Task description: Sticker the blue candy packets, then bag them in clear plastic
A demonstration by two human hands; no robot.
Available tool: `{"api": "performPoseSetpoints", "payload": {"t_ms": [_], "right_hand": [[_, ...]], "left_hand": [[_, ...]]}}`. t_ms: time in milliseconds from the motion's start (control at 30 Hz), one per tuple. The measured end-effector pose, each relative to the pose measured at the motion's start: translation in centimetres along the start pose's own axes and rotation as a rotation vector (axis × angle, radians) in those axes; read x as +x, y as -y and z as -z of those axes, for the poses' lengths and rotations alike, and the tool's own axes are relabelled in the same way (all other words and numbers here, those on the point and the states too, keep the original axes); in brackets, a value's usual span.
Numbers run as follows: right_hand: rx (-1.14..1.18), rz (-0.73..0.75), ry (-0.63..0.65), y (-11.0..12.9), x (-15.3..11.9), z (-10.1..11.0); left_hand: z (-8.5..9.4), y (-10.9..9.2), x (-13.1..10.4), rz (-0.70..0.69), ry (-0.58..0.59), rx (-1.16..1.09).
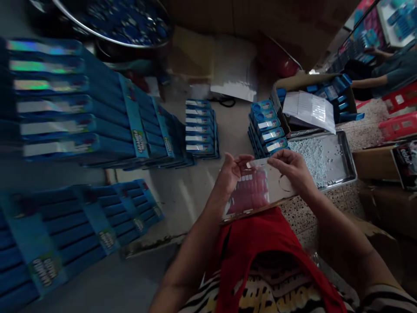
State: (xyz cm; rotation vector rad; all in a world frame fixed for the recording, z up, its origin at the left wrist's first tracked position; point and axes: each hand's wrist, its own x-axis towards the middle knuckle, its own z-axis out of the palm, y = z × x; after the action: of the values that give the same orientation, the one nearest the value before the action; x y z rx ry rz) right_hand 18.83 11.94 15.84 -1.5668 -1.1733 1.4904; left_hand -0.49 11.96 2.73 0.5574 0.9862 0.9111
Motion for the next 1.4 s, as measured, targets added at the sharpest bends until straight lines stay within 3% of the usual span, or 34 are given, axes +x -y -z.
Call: {"api": "performPoseSetpoints", "payload": {"t_ms": [133, 267, 500, 700, 1200, 1400], "right_hand": [[-0.046, 0.026, 0.0, 0.9, 2.1, 0.5], [-0.093, 0.068, -0.057, 0.8, 4.7, 1.3], [-0.318, 0.135, -0.203, 1.9, 13.9, 2.3], [-0.623, 0.183, -0.272, 2.2, 20.0, 2.3], [-0.792, 0.153, -0.248, 2.3, 21.4, 2.5], [-0.732, 0.017, -0.155, 2.3, 22.8, 3.8]], "left_hand": [[-2.4, -2.7, -0.6, -0.057, -0.102, -0.038], [-3.7, -4.3, 0.8, -0.094, -0.202, -0.022], [-4.1, -8.4, 7.6, -0.324, -0.335, 0.176], [-3.4, -9.9, 13.1, -0.342, -0.358, 0.247], [-2.3, -8.7, 14.8, -0.271, -0.311, 0.165], [-2.1, -8.5, 16.3, 0.046, -0.298, -0.038]]}}
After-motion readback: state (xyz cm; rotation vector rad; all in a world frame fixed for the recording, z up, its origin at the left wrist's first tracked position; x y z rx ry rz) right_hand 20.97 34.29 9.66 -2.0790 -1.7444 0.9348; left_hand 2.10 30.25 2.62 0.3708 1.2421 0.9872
